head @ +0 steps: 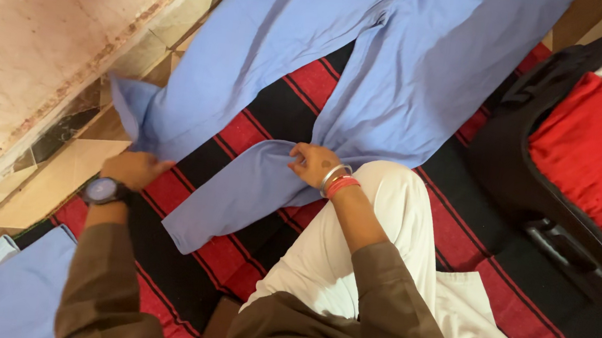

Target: The person opens a suitcase by hand, removes items of clothing one by one, and unfolds a blue shirt and a red garment on a rug.

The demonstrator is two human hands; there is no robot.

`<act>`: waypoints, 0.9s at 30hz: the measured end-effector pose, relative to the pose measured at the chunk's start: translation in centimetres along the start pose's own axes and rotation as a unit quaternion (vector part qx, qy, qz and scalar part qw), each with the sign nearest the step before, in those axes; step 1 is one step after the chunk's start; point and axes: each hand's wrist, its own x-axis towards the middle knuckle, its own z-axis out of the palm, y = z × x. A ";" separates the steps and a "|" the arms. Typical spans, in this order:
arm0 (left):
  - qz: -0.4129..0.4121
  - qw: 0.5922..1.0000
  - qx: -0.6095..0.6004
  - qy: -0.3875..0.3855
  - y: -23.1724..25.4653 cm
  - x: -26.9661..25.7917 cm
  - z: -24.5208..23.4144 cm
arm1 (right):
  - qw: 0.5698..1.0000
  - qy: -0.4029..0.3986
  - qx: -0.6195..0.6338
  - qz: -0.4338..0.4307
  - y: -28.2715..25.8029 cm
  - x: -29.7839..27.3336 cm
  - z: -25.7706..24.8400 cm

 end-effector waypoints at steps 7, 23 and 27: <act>0.136 0.964 -0.118 0.198 5.8 7.2 3.6 | 1.000 -0.001 0.001 0.017 0.1 0.1 0.2; 0.216 0.951 -0.024 0.220 25.1 21.0 3.5 | 0.998 -0.019 -0.039 0.041 0.2 0.8 0.3; 0.247 0.919 -0.129 0.278 25.7 20.0 2.3 | 0.998 -0.023 -0.042 0.034 0.3 0.8 0.4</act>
